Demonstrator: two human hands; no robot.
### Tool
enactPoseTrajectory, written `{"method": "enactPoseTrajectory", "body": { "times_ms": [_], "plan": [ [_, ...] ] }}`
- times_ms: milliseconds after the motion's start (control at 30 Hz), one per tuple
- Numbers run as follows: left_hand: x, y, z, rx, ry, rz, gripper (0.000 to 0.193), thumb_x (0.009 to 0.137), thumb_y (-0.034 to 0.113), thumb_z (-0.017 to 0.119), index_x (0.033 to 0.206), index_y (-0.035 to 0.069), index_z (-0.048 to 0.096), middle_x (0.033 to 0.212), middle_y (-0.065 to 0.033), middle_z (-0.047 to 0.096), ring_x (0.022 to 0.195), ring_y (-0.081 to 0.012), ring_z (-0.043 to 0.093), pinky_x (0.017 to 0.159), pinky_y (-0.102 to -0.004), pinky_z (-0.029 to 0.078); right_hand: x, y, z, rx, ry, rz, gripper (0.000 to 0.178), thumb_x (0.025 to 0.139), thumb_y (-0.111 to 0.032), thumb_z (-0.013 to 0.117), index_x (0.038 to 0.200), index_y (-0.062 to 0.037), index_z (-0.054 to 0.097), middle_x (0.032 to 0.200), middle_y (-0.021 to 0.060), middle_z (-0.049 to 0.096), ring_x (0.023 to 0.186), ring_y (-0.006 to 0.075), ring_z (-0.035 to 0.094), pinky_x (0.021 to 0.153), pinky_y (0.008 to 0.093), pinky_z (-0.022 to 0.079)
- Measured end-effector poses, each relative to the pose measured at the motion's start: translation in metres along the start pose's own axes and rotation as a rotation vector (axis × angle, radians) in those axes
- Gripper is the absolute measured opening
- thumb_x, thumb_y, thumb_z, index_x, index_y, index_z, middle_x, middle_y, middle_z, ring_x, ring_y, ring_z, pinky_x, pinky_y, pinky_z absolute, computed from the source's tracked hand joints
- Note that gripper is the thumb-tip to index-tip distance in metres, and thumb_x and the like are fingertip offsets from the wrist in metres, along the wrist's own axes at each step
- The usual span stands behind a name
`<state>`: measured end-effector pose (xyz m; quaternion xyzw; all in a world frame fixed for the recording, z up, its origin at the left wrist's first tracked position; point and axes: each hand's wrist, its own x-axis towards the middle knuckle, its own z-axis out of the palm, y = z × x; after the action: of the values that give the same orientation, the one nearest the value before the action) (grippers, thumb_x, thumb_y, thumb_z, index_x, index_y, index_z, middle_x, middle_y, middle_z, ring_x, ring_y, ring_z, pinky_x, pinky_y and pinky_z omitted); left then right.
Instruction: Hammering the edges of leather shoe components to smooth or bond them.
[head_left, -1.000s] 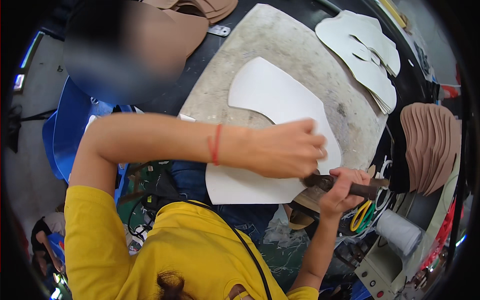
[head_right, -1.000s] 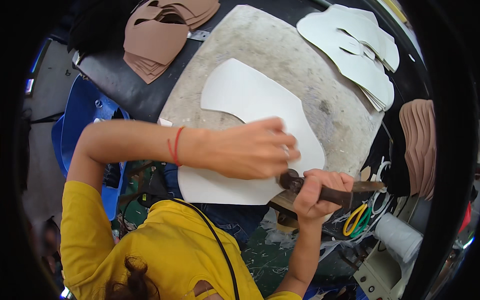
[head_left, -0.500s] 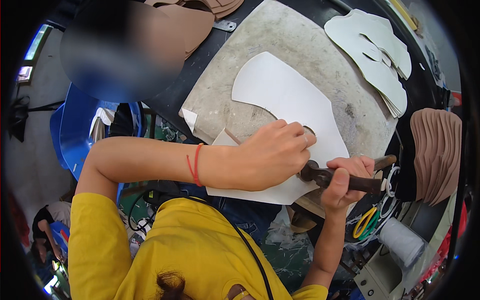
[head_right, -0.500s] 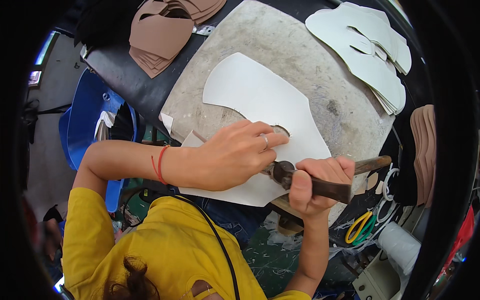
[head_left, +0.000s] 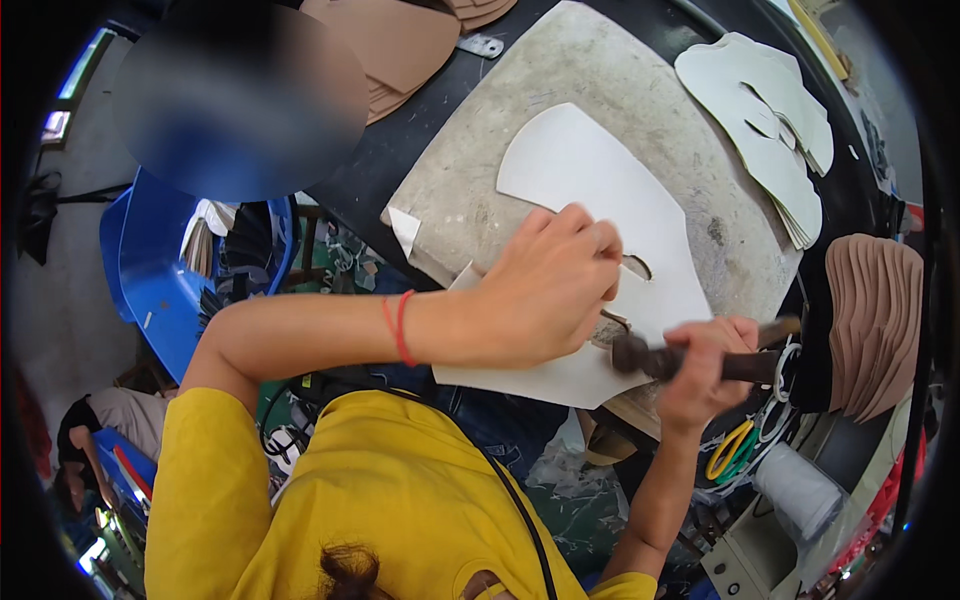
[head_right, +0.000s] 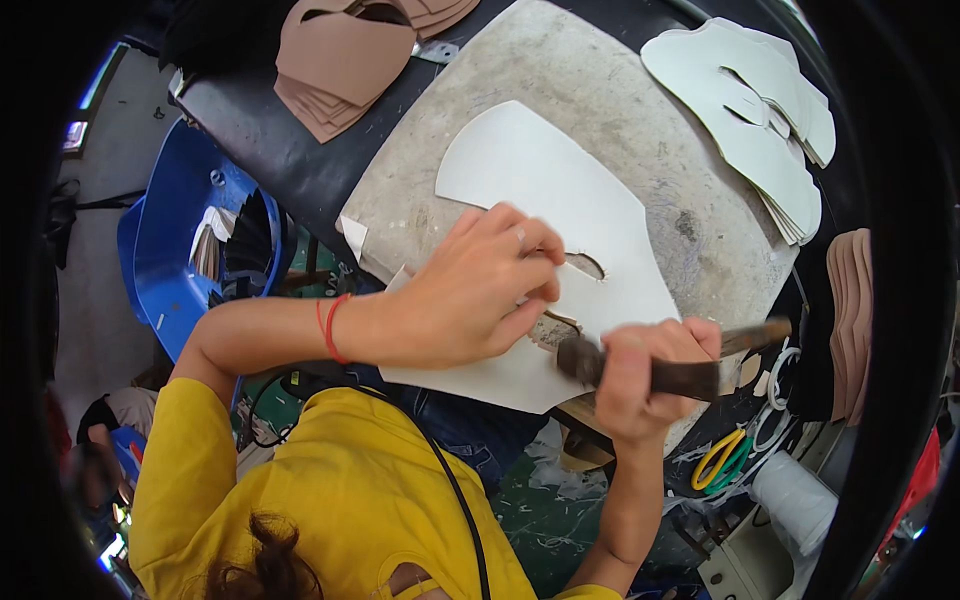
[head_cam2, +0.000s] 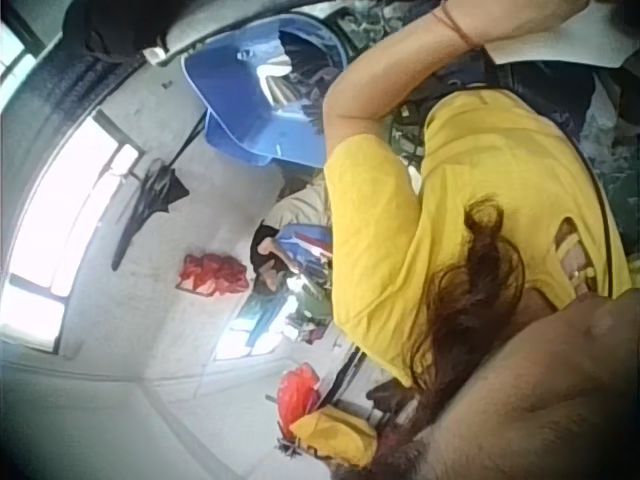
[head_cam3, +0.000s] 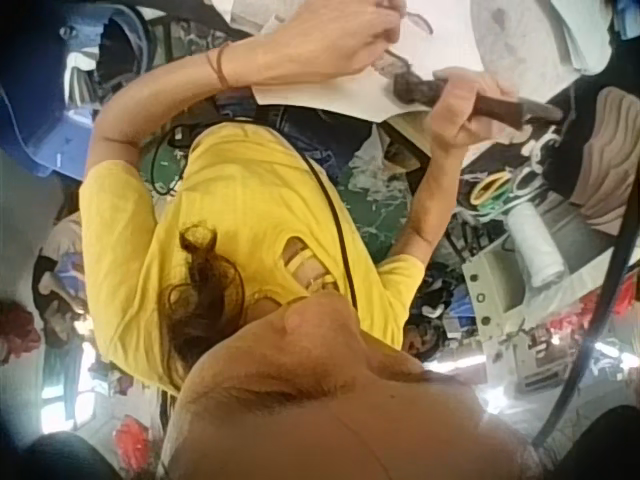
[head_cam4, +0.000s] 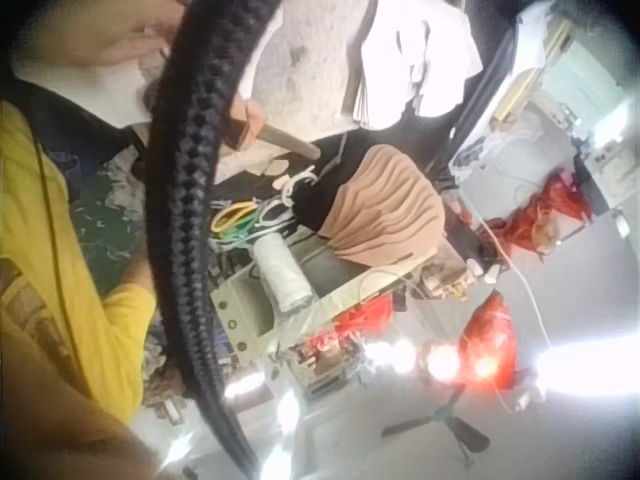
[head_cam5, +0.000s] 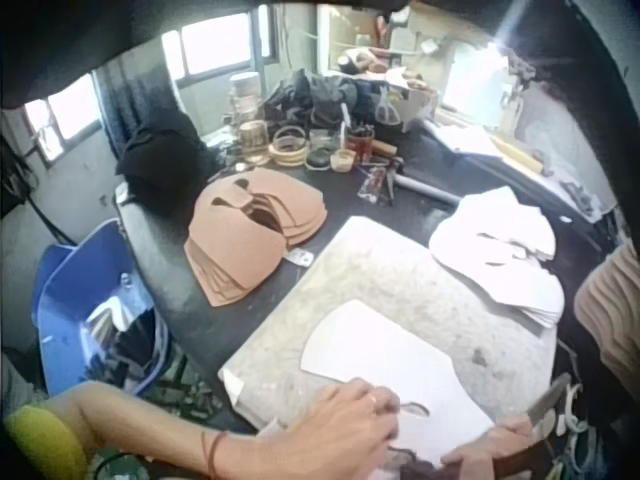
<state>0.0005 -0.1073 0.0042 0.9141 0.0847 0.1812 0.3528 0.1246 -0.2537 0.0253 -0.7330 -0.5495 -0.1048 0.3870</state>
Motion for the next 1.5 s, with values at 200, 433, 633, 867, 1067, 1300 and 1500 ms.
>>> {"method": "enactPoseTrajectory", "body": {
  "times_ms": [200,433,633,867,1067,1300,1500],
  "plan": [
    [0.005,-0.003,-0.003,-0.104,-0.171,-0.068,0.003,0.072,0.009,0.061,0.073,0.007,0.06,0.103,-0.0044,0.055,0.097,-0.0223,0.048,0.079,-0.0349,0.034,0.005,-0.006,0.027,0.001,0.097,-0.005,0.027,0.083,-0.021,0.049,0.06,-0.0083,0.053,0.056,0.0002,0.054,0.047,0.0166,0.046,0.062,0.0309,0.033],
    [0.007,-0.008,-0.019,-0.08,-0.19,-0.068,0.005,0.071,0.009,0.062,0.075,0.007,0.064,0.101,-0.0024,0.057,0.098,-0.0219,0.047,0.079,-0.0362,0.033,0.02,-0.034,-0.004,0.07,0.038,0.033,0.021,0.079,-0.018,0.053,0.06,-0.0096,0.056,0.057,0.0017,0.057,0.048,0.0173,0.048,0.063,0.0317,0.033],
    [0.005,-0.023,-0.022,-0.114,-0.202,-0.006,0.005,0.071,0.01,0.062,0.075,0.007,0.065,0.098,-0.0021,0.058,0.098,-0.0213,0.047,0.079,-0.0349,0.034,0.028,-0.02,0.025,-0.092,-0.17,-0.059,0.028,0.085,-0.015,0.041,0.061,-0.0067,0.052,0.058,0.0026,0.055,0.053,0.0192,0.049,0.067,0.0343,0.035],
    [0.011,-0.03,-0.026,-0.164,-0.249,0.061,0.006,0.071,0.007,0.06,0.073,0.008,0.066,0.099,-0.0028,0.058,0.098,-0.0216,0.047,0.08,-0.0346,0.034,0.037,-0.027,0.032,-0.195,-0.207,-0.068,0.027,0.085,-0.015,0.042,0.062,-0.0066,0.052,0.059,0.0037,0.055,0.055,0.0212,0.048,0.068,0.0354,0.035],
    [0.019,-0.032,-0.027,-0.16,-0.321,0.078,0.006,0.07,0.007,0.06,0.073,0.007,0.066,0.097,-0.004,0.058,0.096,-0.0224,0.048,0.079,-0.035,0.034,0.033,-0.03,0.013,-0.173,-0.232,-0.081,0.03,0.086,-0.018,0.038,0.062,-0.0072,0.053,0.059,0.0034,0.052,0.058,0.0193,0.048,0.067,0.034,0.037],
    [0.019,-0.038,-0.03,-0.193,-0.34,0.111,0.006,0.069,0.004,0.061,0.069,0.009,0.065,0.092,-0.003,0.059,0.094,-0.0221,0.048,0.076,-0.0352,0.034,0.042,-0.032,0.032,-0.227,-0.365,0.033,0.028,0.086,-0.016,0.042,0.063,-0.0039,0.053,0.06,0.0074,0.055,0.058,0.0252,0.047,0.068,0.0349,0.038],
    [0.032,-0.037,-0.029,-0.093,-0.357,0.224,0.006,0.069,0.005,0.061,0.067,0.009,0.064,0.09,-0.0026,0.059,0.092,-0.0218,0.049,0.075,-0.0348,0.035,0.033,-0.043,0.004,0.056,-0.085,0.159,0.032,0.088,-0.021,0.041,0.064,-0.0047,0.054,0.06,0.0063,0.053,0.065,0.0207,0.046,0.07,0.0332,0.038]
  ]
}}
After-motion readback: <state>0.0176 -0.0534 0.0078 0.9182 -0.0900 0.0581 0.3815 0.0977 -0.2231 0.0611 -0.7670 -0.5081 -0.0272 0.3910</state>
